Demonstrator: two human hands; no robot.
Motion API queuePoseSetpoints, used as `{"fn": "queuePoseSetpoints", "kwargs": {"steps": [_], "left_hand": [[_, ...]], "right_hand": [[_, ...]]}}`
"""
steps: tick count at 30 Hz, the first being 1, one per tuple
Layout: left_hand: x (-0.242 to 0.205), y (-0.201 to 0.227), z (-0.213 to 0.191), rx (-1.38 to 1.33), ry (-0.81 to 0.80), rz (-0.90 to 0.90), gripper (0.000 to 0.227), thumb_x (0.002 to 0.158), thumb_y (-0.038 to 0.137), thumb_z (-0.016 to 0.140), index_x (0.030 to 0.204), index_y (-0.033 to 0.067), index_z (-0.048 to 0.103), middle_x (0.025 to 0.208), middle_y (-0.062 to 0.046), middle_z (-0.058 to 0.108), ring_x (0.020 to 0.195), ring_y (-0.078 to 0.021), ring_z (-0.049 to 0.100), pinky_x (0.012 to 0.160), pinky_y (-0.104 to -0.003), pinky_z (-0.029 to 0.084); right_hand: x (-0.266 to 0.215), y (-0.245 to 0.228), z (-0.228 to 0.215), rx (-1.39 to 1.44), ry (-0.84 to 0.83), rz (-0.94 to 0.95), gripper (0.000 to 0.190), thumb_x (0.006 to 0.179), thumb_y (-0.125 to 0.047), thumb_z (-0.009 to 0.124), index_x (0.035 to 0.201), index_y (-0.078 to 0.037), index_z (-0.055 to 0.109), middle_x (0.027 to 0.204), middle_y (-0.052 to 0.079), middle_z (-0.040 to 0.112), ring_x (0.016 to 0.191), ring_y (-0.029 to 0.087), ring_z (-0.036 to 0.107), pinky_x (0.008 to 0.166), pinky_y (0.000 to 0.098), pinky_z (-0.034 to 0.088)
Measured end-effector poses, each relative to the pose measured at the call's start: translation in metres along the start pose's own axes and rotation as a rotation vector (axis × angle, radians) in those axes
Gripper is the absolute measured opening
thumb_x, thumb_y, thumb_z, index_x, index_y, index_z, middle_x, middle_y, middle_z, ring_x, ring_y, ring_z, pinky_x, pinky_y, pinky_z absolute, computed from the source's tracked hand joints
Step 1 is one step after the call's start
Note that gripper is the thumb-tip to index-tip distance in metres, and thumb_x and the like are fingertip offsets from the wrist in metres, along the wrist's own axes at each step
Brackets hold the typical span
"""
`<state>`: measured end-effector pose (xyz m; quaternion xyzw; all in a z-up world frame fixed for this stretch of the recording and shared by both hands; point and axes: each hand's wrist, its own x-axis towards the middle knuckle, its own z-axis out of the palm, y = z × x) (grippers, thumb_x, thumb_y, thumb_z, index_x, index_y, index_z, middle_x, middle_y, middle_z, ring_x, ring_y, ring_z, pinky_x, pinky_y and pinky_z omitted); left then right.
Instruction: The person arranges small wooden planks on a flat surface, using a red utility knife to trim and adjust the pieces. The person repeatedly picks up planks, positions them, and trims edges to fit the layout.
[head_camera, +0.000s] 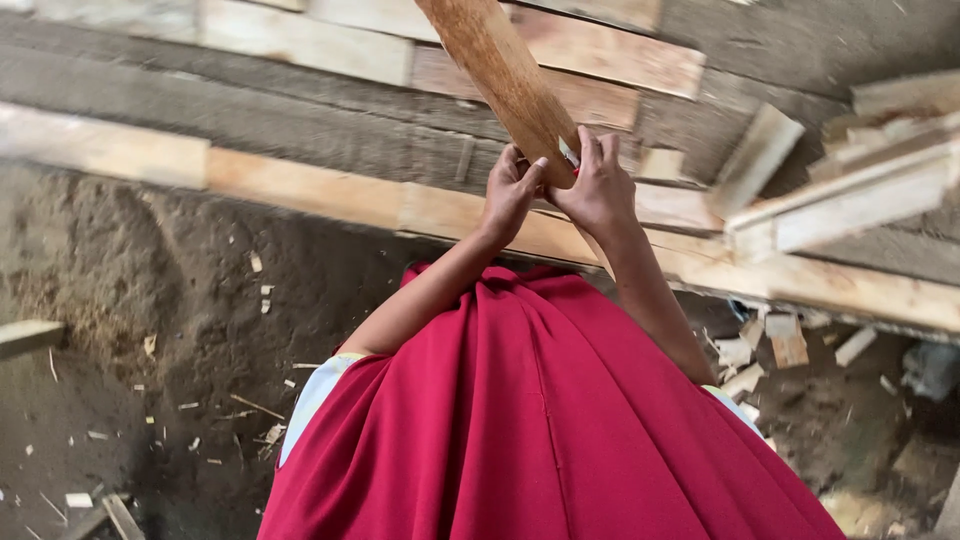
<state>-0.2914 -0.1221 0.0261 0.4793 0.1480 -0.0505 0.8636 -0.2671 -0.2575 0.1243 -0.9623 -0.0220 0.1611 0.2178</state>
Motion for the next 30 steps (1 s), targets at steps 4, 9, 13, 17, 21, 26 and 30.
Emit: {"fn": "queuePoseSetpoints", "kwargs": {"steps": [4,9,13,17,21,26,30], "left_hand": [[-0.008,0.043,-0.070,-0.056,0.066,0.076,0.022,0.106,0.017,0.059,0.124,0.0049,0.053,0.104,-0.016,0.071,0.090,-0.0294,0.076,0.067,-0.041,0.066],[-0.010,0.076,-0.173,-0.073,0.165,0.154,0.019,0.106,0.020,0.059,0.120,0.0076,0.054,0.098,-0.010,0.071,0.084,-0.0224,0.077,0.064,-0.035,0.067],[-0.025,0.114,-0.237,-0.084,0.229,0.183,0.018,0.106,0.021,0.059,0.117,0.0083,0.054,0.096,-0.010,0.072,0.082,-0.0235,0.077,0.064,-0.037,0.068],[-0.030,0.131,-0.286,-0.121,0.259,0.205,0.024,0.107,0.018,0.058,0.127,0.0050,0.053,0.099,-0.014,0.073,0.084,-0.0272,0.078,0.065,-0.040,0.068],[-0.035,0.155,-0.312,-0.152,0.292,0.231,0.024,0.108,0.018,0.056,0.129,0.0069,0.054,0.100,-0.015,0.075,0.085,-0.0276,0.078,0.066,-0.041,0.068],[-0.014,0.153,-0.378,-0.126,0.354,0.261,0.024,0.108,0.020,0.056,0.129,0.0081,0.054,0.100,-0.012,0.075,0.085,-0.0226,0.077,0.067,-0.036,0.067],[-0.002,0.157,-0.429,-0.109,0.407,0.254,0.023,0.108,0.023,0.056,0.126,0.0092,0.055,0.098,-0.008,0.075,0.085,-0.0188,0.077,0.068,-0.033,0.065]], "right_hand": [[-0.004,-0.087,0.019,0.019,0.031,-0.112,0.100,0.063,-0.041,0.090,0.148,-0.013,0.044,0.128,0.010,0.044,0.104,0.046,0.069,0.087,0.0671,0.057],[-0.001,-0.192,0.061,-0.001,-0.004,-0.225,0.088,0.067,-0.032,0.083,0.145,-0.012,0.047,0.124,0.012,0.047,0.099,0.052,0.068,0.084,0.0694,0.057],[0.004,-0.257,0.100,-0.099,-0.053,-0.257,0.089,0.064,-0.032,0.079,0.145,-0.014,0.047,0.126,0.008,0.045,0.098,0.049,0.070,0.085,0.0657,0.058],[0.011,-0.297,0.130,-0.121,-0.059,-0.323,0.094,0.064,-0.039,0.084,0.146,-0.014,0.048,0.125,0.009,0.045,0.096,0.050,0.070,0.082,0.0656,0.058],[0.021,-0.329,0.152,-0.145,-0.106,-0.360,0.096,0.066,-0.040,0.084,0.149,-0.013,0.044,0.130,0.012,0.044,0.097,0.054,0.068,0.084,0.0679,0.058],[0.031,-0.377,0.173,-0.226,-0.096,-0.476,0.103,0.069,-0.045,0.088,0.153,-0.011,0.039,0.130,0.012,0.044,0.097,0.052,0.070,0.081,0.0668,0.059],[0.049,-0.414,0.185,-0.204,-0.150,-0.584,0.101,0.076,-0.047,0.087,0.153,-0.004,0.039,0.130,0.017,0.045,0.098,0.053,0.069,0.077,0.0669,0.059]]}}
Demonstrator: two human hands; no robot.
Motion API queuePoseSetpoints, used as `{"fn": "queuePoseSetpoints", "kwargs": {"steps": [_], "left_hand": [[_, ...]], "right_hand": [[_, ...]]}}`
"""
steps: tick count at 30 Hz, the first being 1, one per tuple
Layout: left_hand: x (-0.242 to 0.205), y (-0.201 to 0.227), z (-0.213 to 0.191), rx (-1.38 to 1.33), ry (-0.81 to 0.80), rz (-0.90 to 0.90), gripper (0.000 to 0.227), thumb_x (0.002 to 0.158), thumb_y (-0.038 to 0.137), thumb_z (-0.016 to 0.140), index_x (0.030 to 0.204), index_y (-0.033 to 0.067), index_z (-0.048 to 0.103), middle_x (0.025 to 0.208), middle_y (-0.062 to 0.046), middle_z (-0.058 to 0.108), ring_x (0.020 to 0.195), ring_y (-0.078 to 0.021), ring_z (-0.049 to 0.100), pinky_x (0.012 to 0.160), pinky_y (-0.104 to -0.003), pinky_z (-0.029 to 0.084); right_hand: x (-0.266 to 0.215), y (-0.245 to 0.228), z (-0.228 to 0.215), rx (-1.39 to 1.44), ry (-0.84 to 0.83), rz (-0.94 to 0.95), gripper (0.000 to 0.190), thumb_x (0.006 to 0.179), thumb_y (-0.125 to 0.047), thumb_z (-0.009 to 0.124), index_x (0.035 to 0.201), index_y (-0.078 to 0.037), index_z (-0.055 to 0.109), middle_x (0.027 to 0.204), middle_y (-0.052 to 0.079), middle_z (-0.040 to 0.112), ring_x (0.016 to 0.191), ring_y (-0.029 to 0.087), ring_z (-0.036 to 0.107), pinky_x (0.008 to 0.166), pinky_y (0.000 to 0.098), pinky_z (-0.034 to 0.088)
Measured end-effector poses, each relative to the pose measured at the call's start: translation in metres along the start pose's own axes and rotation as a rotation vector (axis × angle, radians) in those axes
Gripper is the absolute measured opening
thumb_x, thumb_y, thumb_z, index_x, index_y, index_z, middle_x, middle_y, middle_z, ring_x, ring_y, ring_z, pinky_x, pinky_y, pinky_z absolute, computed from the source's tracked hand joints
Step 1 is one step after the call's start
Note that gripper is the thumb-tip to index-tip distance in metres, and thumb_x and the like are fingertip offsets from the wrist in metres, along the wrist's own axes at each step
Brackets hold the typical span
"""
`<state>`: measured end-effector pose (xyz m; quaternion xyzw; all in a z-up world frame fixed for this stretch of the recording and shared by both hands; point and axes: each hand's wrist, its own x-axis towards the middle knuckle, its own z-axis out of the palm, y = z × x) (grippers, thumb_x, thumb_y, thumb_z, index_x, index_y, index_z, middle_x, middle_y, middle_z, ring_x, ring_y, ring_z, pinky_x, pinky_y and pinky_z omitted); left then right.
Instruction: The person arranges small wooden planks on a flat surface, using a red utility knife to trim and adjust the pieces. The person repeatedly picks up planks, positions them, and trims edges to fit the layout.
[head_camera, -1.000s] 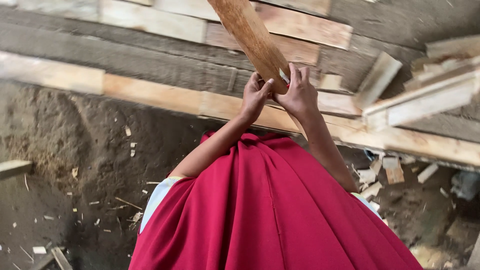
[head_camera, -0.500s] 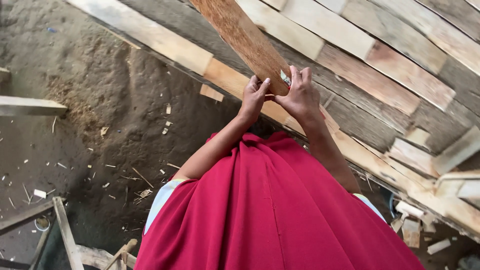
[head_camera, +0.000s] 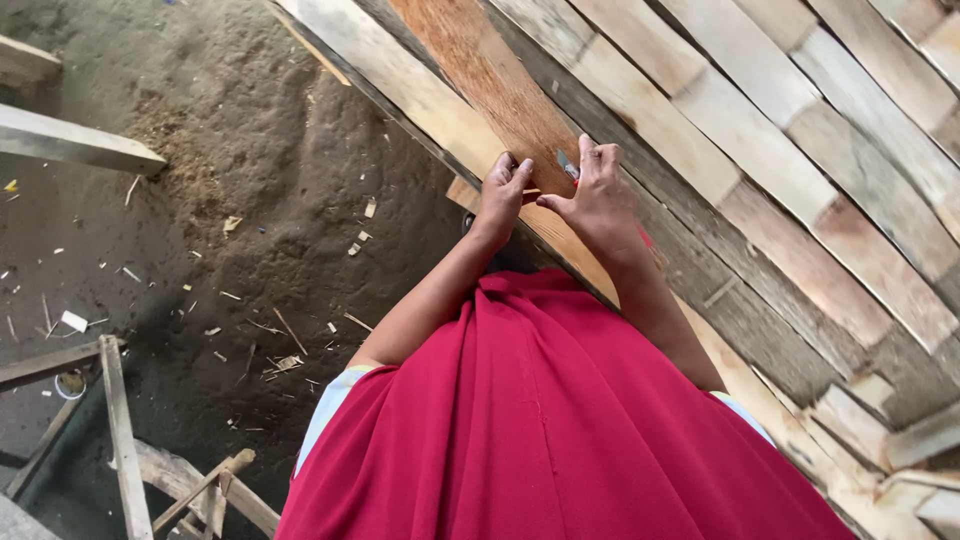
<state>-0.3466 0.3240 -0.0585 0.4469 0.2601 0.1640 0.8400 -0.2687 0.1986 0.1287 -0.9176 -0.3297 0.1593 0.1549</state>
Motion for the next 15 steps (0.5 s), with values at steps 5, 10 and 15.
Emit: {"fn": "queuePoseSetpoints", "kwargs": {"steps": [5,10,15], "left_hand": [[0.043,0.041,-0.035,0.042,0.051,0.011,0.020,0.108,0.025,0.056,0.123,0.0114,0.056,0.097,-0.006,0.076,0.084,-0.0164,0.076,0.068,-0.032,0.065],[0.087,0.106,-0.057,0.123,0.064,-0.037,0.020,0.106,0.026,0.057,0.121,0.0136,0.056,0.094,-0.002,0.076,0.082,-0.0127,0.075,0.073,-0.035,0.064],[0.121,0.161,-0.080,0.140,0.098,-0.040,0.018,0.100,0.020,0.061,0.116,0.0119,0.059,0.091,-0.002,0.074,0.079,-0.0133,0.074,0.069,-0.032,0.062]], "right_hand": [[0.060,-0.035,0.011,-0.058,-0.048,-0.016,0.108,0.071,-0.052,0.089,0.153,-0.003,0.038,0.131,0.016,0.045,0.096,0.049,0.071,0.075,0.0648,0.060],[0.124,-0.057,0.028,-0.050,-0.054,0.020,0.107,0.068,-0.053,0.088,0.152,-0.008,0.039,0.131,0.013,0.043,0.092,0.049,0.072,0.075,0.0652,0.060],[0.181,-0.093,0.032,0.015,-0.011,0.039,0.099,0.069,-0.048,0.087,0.149,-0.011,0.042,0.131,0.013,0.042,0.091,0.051,0.071,0.074,0.0673,0.060]]}}
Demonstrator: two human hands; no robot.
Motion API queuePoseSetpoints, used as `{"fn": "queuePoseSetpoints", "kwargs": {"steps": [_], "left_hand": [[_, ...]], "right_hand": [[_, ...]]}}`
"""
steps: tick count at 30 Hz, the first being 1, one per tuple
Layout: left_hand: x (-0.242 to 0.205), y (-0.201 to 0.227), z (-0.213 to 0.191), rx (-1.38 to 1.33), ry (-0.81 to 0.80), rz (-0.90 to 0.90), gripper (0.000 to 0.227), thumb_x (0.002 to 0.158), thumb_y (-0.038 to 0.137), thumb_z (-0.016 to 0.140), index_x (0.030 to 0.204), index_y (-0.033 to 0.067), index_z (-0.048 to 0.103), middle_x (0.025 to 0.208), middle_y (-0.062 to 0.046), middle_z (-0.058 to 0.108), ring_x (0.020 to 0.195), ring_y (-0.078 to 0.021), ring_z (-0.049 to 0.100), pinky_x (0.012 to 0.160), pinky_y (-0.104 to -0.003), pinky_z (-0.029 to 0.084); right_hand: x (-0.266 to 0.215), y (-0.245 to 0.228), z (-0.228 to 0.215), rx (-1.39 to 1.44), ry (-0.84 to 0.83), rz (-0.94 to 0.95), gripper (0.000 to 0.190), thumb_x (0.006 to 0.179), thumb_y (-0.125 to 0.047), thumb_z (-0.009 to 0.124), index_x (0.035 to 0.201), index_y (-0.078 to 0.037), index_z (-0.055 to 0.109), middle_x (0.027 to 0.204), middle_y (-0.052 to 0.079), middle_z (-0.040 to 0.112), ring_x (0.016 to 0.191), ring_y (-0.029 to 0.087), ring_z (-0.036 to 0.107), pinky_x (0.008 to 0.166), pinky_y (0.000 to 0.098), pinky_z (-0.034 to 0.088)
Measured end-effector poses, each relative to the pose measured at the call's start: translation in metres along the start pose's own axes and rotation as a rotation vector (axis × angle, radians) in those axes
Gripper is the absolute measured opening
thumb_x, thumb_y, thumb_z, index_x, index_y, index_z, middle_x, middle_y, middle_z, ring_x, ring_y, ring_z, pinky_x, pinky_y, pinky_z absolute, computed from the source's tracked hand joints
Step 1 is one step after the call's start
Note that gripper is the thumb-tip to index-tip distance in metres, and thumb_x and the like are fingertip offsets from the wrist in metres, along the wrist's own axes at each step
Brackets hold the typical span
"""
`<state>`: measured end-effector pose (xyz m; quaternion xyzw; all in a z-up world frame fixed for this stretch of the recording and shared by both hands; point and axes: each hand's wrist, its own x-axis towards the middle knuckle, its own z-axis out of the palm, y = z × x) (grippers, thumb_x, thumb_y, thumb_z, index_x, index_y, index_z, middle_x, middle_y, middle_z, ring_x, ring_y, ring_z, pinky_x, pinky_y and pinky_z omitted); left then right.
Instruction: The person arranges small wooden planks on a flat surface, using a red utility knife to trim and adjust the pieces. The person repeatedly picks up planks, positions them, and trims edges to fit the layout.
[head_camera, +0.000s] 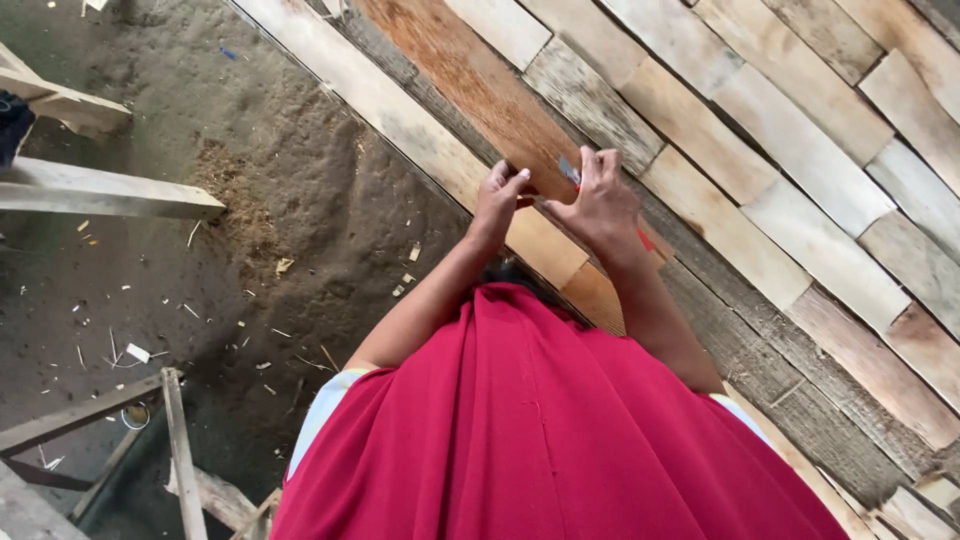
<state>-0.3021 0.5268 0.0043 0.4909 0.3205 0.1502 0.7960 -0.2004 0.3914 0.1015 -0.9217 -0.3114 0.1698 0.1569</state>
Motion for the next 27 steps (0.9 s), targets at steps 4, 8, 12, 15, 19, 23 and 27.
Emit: {"fn": "queuePoseSetpoints", "kwargs": {"steps": [4,8,12,15,19,23,27], "left_hand": [[0.045,0.003,-0.034,0.015,-0.002,0.008,0.023,0.093,0.012,0.057,0.115,0.0115,0.061,0.092,-0.003,0.073,0.082,-0.0145,0.072,0.071,-0.030,0.059],[0.087,0.023,-0.081,0.619,0.045,0.377,0.036,0.081,0.003,0.055,0.112,0.0136,0.072,0.106,-0.009,0.071,0.106,-0.0258,0.065,0.096,-0.039,0.050],[0.142,0.088,-0.141,1.373,0.190,0.691,0.025,0.081,0.013,0.069,0.105,0.0184,0.076,0.124,-0.010,0.064,0.117,-0.0365,0.056,0.101,-0.045,0.045],[0.168,0.143,-0.180,1.601,0.064,0.457,0.050,0.090,0.018,0.065,0.140,0.0128,0.061,0.161,-0.015,0.037,0.145,-0.0523,0.026,0.115,-0.064,0.031],[0.241,0.159,-0.246,1.768,-0.015,0.376,0.041,0.103,0.038,0.054,0.140,0.0206,0.060,0.159,-0.004,0.041,0.151,-0.0459,0.013,0.121,-0.060,0.016],[0.265,0.179,-0.299,1.701,0.053,0.665,0.041,0.092,0.036,0.069,0.128,0.0180,0.062,0.138,-0.009,0.054,0.139,-0.0454,0.035,0.113,-0.064,0.026],[0.290,0.194,-0.338,1.641,0.140,0.893,0.028,0.089,0.030,0.064,0.113,0.0154,0.065,0.112,-0.008,0.056,0.125,-0.0376,0.044,0.104,-0.054,0.032]], "right_hand": [[0.035,-0.027,-0.002,0.007,0.005,-0.031,0.098,0.069,-0.046,0.087,0.148,-0.012,0.042,0.131,0.012,0.042,0.093,0.050,0.071,0.075,0.0656,0.060],[0.066,-0.052,0.005,0.009,0.049,0.040,0.093,0.067,-0.048,0.084,0.144,-0.011,0.048,0.128,0.011,0.044,0.090,0.049,0.071,0.074,0.0636,0.061],[0.115,-0.099,0.010,0.049,0.085,0.051,0.092,0.065,-0.047,0.085,0.141,-0.010,0.051,0.127,0.012,0.044,0.093,0.050,0.071,0.074,0.0633,0.061],[0.162,-0.145,0.034,0.054,0.039,0.053,0.094,0.065,-0.046,0.086,0.144,-0.013,0.046,0.132,0.011,0.041,0.106,0.049,0.068,0.077,0.0654,0.060],[0.234,-0.213,0.059,0.045,0.030,0.056,0.082,0.067,-0.042,0.083,0.135,-0.013,0.047,0.129,0.012,0.042,0.092,0.053,0.070,0.078,0.0672,0.060],[0.286,-0.267,0.076,0.010,0.005,0.062,0.079,0.064,-0.043,0.084,0.129,-0.015,0.049,0.126,0.007,0.043,0.090,0.050,0.072,0.076,0.0649,0.060],[0.326,-0.304,0.091,0.007,0.027,0.037,0.067,0.064,-0.039,0.083,0.118,-0.013,0.052,0.121,0.008,0.045,0.083,0.053,0.071,0.072,0.0660,0.059]]}}
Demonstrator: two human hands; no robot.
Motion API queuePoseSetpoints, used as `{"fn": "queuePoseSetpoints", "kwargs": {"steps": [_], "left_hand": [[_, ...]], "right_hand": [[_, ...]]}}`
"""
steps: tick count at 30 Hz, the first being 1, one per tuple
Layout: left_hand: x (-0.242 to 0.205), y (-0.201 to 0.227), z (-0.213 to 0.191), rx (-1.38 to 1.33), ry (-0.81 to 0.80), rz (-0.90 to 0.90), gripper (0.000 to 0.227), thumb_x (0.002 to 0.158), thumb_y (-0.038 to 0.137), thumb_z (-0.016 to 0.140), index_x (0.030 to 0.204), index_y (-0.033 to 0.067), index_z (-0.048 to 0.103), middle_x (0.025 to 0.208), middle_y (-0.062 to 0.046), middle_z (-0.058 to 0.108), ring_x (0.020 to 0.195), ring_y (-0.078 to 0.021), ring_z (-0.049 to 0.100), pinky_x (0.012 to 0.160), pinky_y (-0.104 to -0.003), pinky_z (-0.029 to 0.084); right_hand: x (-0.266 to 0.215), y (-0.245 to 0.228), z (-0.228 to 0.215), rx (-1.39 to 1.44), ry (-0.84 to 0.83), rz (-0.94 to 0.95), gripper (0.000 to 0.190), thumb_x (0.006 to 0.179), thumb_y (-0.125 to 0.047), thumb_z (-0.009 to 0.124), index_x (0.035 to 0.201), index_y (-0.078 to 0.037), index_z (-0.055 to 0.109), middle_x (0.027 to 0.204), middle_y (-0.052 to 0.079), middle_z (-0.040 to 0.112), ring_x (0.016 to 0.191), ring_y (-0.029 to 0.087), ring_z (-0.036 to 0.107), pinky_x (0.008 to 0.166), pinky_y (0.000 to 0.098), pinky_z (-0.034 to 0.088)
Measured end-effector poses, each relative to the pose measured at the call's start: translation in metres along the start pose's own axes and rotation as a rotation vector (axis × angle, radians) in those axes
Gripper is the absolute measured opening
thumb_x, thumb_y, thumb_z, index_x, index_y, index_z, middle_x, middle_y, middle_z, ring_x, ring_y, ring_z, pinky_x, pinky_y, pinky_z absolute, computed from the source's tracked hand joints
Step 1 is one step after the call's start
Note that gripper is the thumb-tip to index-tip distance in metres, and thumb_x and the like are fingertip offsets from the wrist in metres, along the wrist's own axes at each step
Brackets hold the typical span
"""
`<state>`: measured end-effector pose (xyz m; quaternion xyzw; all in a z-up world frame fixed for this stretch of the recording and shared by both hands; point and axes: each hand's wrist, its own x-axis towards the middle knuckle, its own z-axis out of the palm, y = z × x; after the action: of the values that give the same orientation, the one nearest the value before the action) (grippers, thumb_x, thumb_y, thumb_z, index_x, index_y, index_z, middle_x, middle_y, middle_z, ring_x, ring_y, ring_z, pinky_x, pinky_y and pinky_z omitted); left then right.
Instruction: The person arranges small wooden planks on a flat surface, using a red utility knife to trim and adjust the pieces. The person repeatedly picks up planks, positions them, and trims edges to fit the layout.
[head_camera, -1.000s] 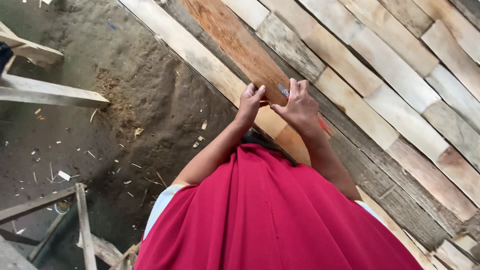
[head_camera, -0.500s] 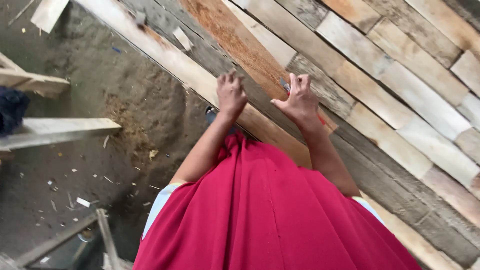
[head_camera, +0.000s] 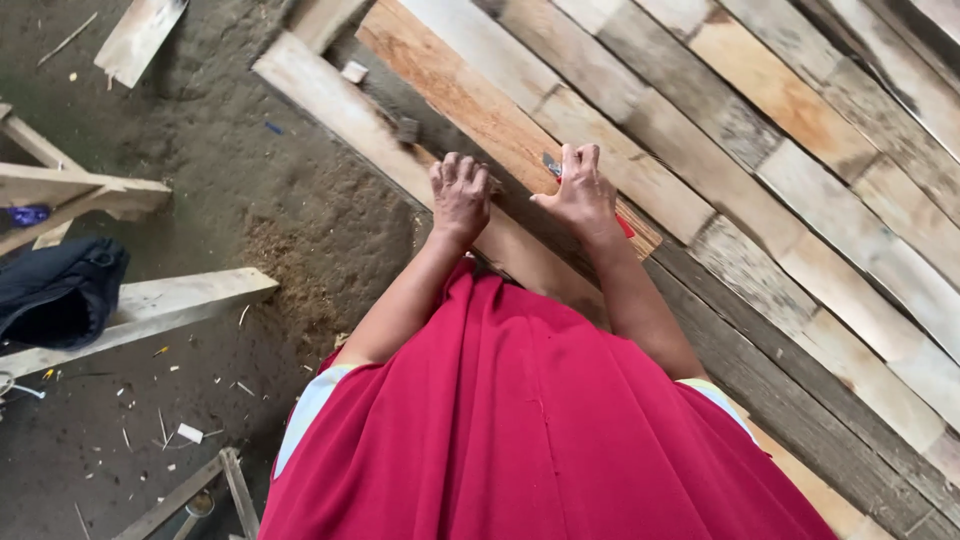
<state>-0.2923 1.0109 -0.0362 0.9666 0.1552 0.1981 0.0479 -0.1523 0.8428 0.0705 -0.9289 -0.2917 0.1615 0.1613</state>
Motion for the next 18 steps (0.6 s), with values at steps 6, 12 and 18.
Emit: {"fn": "queuePoseSetpoints", "kwargs": {"steps": [6,12,18], "left_hand": [[0.019,-0.035,-0.010,-0.010,0.019,-0.054,0.030,0.093,0.028,0.062,0.121,0.0191,0.058,0.141,-0.010,0.048,0.139,-0.0395,0.037,0.108,-0.053,0.031],[0.024,-0.048,0.003,-0.042,-0.086,-0.107,0.042,0.098,0.031,0.061,0.135,0.0128,0.052,0.159,-0.016,0.038,0.150,-0.0437,0.027,0.116,-0.061,0.020],[0.026,-0.056,0.011,-0.081,-0.094,-0.119,0.048,0.100,0.036,0.059,0.142,0.0143,0.047,0.161,-0.015,0.035,0.151,-0.0425,0.026,0.116,-0.061,0.020]], "right_hand": [[0.025,-0.023,0.026,-0.003,-0.022,-0.001,0.069,0.066,-0.038,0.083,0.119,-0.011,0.050,0.123,0.012,0.046,0.082,0.055,0.070,0.073,0.0673,0.060],[0.036,-0.022,0.032,-0.020,-0.073,0.027,0.079,0.067,-0.039,0.085,0.131,-0.010,0.048,0.126,0.014,0.045,0.084,0.057,0.070,0.071,0.0686,0.059],[0.037,-0.023,0.037,-0.022,-0.076,0.072,0.089,0.067,-0.036,0.085,0.142,-0.009,0.045,0.131,0.016,0.044,0.087,0.057,0.070,0.077,0.0686,0.059]]}}
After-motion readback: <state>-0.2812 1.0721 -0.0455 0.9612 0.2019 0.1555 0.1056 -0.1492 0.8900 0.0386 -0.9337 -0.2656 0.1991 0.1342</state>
